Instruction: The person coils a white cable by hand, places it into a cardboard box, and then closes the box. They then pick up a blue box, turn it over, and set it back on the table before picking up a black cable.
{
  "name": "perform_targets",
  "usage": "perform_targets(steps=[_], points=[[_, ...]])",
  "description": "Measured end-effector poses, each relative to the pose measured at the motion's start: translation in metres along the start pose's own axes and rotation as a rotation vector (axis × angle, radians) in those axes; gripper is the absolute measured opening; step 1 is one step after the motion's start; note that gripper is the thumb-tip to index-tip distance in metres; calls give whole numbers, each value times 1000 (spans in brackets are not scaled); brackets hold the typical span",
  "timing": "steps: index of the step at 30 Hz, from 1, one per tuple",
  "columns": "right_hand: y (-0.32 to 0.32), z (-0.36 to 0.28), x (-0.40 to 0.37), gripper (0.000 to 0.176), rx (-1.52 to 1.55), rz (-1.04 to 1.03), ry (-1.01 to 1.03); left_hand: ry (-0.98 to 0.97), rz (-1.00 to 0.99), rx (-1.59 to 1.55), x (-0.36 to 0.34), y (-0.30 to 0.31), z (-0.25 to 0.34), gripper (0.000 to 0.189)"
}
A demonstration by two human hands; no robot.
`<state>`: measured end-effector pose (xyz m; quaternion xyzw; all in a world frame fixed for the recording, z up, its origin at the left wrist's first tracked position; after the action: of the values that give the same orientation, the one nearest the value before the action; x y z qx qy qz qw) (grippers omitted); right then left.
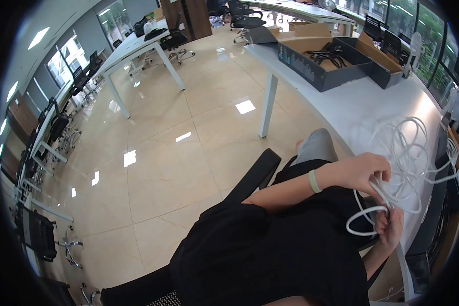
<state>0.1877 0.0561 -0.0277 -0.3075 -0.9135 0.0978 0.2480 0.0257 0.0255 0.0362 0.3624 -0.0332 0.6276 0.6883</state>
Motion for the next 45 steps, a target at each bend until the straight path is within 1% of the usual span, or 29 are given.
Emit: perform_targets(steps=[1, 3, 4, 5, 7, 9, 11, 12, 14, 16, 17, 19, 21, 23, 25, 27, 28, 30, 31, 33, 34, 36, 37, 38, 39, 40, 42, 43, 45], points=[[-1, -1, 0, 37, -5, 17, 5, -6, -15, -9, 0, 2, 6, 47], [6, -8, -2, 27, -332, 170, 63, 119, 64, -69, 3, 13, 11, 57], [2, -12, -2, 25, -348, 222, 89, 82, 61, -24, 4, 16, 14, 65], [1, -15, -2, 25, -351, 254, 93, 77, 32, -36, 5, 18, 17, 65], [-4, -24, -2, 26, -412, 265, 140, 105, 55, -83, 5, 26, 19, 65], [-8, -28, -3, 26, -414, 329, 129, 100, 33, -63, 8, 25, 13, 60], [-11, -29, -5, 28, -392, 365, 122, 190, -4, -97, 9, 20, 6, 53], [-13, -29, -6, 28, -375, 381, 132, 180, -38, -121, 8, 16, 4, 53], [-15, -27, -5, 29, -373, 407, 147, 94, 32, 41, 7, 18, 6, 51], [-17, -28, -6, 30, -392, 427, 169, 52, 79, 94, 5, 20, 10, 52], [-18, -30, -7, 30, -405, 431, 185, 96, 77, 114, 4, 21, 9, 53], [-21, -33, -9, 28, -462, 403, 220, 78, 52, 46, 3, 21, 2, 54], [-29, -36, -8, 26, -532, 417, 230, 273, 14, -84, 4, 25, -19, 61], [-29, -37, -12, 25, -582, 427, 213, 295, -27, -103, 7, 24, -23, 66], [-32, -40, -12, 25, -661, 423, 284, 325, -47, -101, 9, 24, -25, 70], [-33, -42, -15, 24, -680, 438, 282, 325, -16, -254, 10, 24, -23, 75], [-33, -43, -18, 24, -735, 459, 274, 333, -10, -239, 10, 23, -25, 75], [-32, -44, -21, 26, -779, 497, 287, 330, -54, -159, 12, 22, -31, 71], [-30, -43, -23, 27, -725, 538, 272, 337, -52, -153, 13, 27, -35, 71], [-26, -45, -29, 28, -684, 601, 306, 337, -131, -113, 14, 23, -44, 60], [-24, -46, -33, 29, -691, 645, 326, 335, -123, -108, 16, 24, -47, 60], [-18, -44, -41, 30, -651, 668, 346, 145, -198, 151, 16, 17, -41, 47], [-15, -42, -45, 29, -599, 670, 384, 34, -139, 186, 16, 13, -38, 35], [-11, -37, -49, 27, -483, 684, 391, -4, -75, 244, 14, 12, -30, 30], [-6, -33, -52, 27, -365, 689, 390, 54, -100, 206, 15, 9, -25, 27], [-2, -30, -55, 27, -314, 771, 424, -28, -102, 230, 15, 3, -24, 26], [-4, -33, -52, 26, -247, 793, 441, -99, -84, 160, 15, -3, -21, 24], [0, -32, -52, 26, -178, 801, 455, -91, -52, 174, 16, 0, -22, 24], [-3, -38, -50, 29, -171, 808, 465, -55, -115, 97, 19, 2, -21, 20]])
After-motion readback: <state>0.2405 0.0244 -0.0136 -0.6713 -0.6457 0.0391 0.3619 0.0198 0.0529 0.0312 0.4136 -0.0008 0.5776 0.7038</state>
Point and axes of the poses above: each hand's wrist, its own x-axis towards the middle knuckle, its own y-axis out of the back of the hand, z = x × y, the point moved 6 cm from there along x, towards the middle knuckle, and after that the axes turned 15 degrees about y, right-handed, at the moved point
